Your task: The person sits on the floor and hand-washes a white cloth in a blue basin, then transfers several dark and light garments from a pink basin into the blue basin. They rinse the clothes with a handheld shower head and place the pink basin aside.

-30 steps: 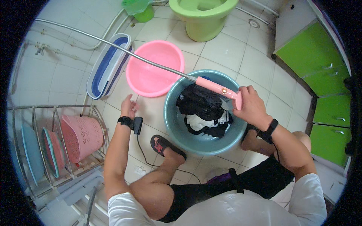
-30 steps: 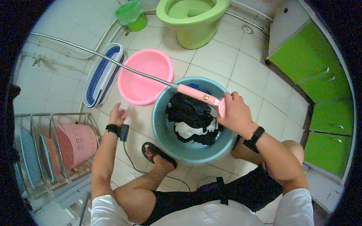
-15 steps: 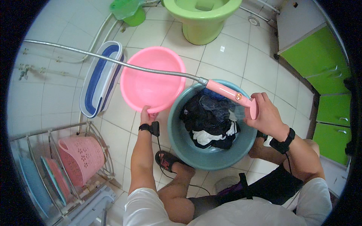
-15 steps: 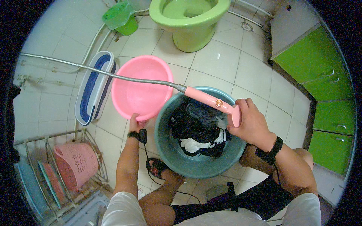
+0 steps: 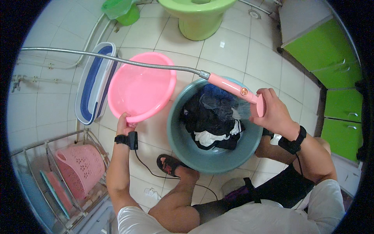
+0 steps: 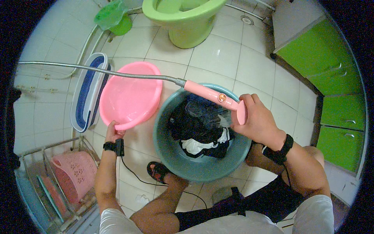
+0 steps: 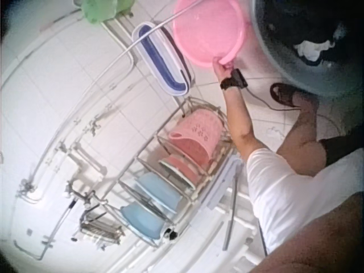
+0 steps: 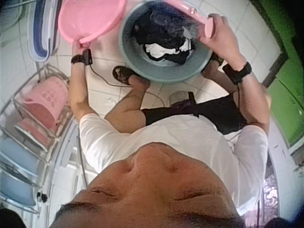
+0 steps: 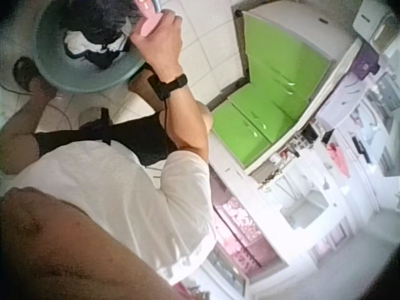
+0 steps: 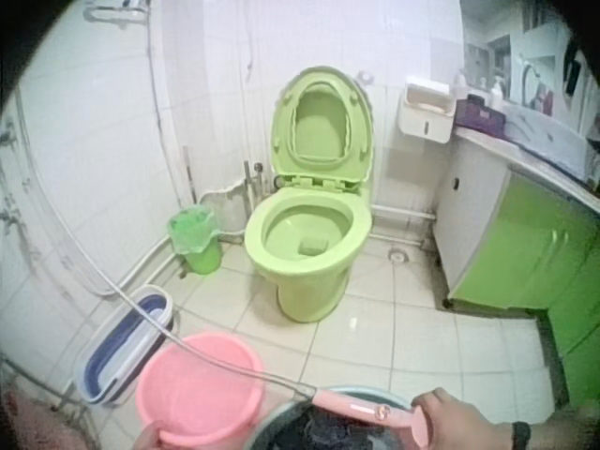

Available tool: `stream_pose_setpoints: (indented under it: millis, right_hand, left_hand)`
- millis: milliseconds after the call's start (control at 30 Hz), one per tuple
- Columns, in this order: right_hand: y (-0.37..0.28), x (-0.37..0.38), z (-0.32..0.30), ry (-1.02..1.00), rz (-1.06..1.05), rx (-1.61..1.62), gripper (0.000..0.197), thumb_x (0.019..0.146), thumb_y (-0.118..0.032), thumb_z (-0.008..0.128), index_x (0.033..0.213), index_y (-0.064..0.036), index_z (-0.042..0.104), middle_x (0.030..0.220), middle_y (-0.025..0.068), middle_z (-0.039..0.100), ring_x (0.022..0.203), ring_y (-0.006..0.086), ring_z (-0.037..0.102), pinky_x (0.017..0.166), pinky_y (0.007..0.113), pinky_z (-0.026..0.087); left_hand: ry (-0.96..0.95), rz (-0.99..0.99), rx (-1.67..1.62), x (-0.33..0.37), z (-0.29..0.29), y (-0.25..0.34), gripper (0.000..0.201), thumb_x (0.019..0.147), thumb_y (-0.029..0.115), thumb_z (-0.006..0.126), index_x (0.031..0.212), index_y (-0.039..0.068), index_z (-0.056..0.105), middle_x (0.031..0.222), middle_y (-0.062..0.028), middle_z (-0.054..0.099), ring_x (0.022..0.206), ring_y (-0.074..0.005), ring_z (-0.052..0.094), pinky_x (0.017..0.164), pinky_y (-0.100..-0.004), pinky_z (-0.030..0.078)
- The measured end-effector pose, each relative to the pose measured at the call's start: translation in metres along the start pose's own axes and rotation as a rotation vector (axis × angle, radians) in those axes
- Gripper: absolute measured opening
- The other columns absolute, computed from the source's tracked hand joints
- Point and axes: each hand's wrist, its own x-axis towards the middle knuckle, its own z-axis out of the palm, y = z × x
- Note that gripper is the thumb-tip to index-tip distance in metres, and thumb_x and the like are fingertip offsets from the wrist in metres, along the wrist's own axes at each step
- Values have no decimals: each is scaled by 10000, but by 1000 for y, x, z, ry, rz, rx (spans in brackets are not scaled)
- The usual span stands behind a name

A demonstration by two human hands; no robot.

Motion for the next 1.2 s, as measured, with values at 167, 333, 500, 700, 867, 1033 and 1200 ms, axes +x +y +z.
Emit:
stream_pose_setpoints:
  millis: [167,333,500,700,867,1033,1200]
  right_hand:
    - [5,-3,-2,68,-71,-4,586,692,-255,779,1182,-57,525,1058,169,573,931,366,630,781,443,542]
    - [7,-3,-1,84,-42,12,576,706,-259,778,1183,-58,523,1059,170,575,932,365,631,781,436,541]
    - [6,-4,0,28,-18,28,654,674,-249,810,1216,-57,499,1104,170,556,972,377,614,816,430,522]
    - [5,-2,1,-7,4,19,700,648,-240,822,1236,-60,488,1144,169,549,1003,385,603,834,438,512]
    - [6,-4,2,2,-15,22,685,662,-247,807,1237,-52,490,1134,173,554,997,385,608,826,439,514]
    - [11,-11,2,95,-101,48,503,772,-318,711,1153,-36,543,995,191,585,867,393,630,757,458,538]
    - [18,-14,2,94,-142,39,462,768,-321,703,1083,-23,544,986,211,585,850,407,625,743,478,539]
  left_hand:
    - [159,165,28,-37,-17,-24,146,780,117,601,849,83,478,681,-18,482,468,-116,419,395,-203,361]
    - [205,118,-54,-71,-30,-49,150,784,108,603,875,77,488,735,-21,496,465,-122,412,409,-224,388]
    - [221,118,-20,-109,-51,-62,175,799,94,574,959,64,511,823,-43,569,555,-141,492,457,-249,420]
    - [202,39,25,-167,-82,-68,203,817,120,589,1015,101,547,833,-4,577,566,-94,476,423,-193,340]
    - [207,145,163,-214,-98,-75,210,817,135,605,1011,98,536,839,1,573,571,-87,476,432,-201,349]
    - [234,236,278,-248,-103,-71,188,805,162,623,960,95,540,822,-12,579,561,-94,482,433,-216,353]
    - [283,263,449,-280,-103,-65,169,801,171,616,930,85,548,735,-1,569,514,-95,468,426,-220,344]
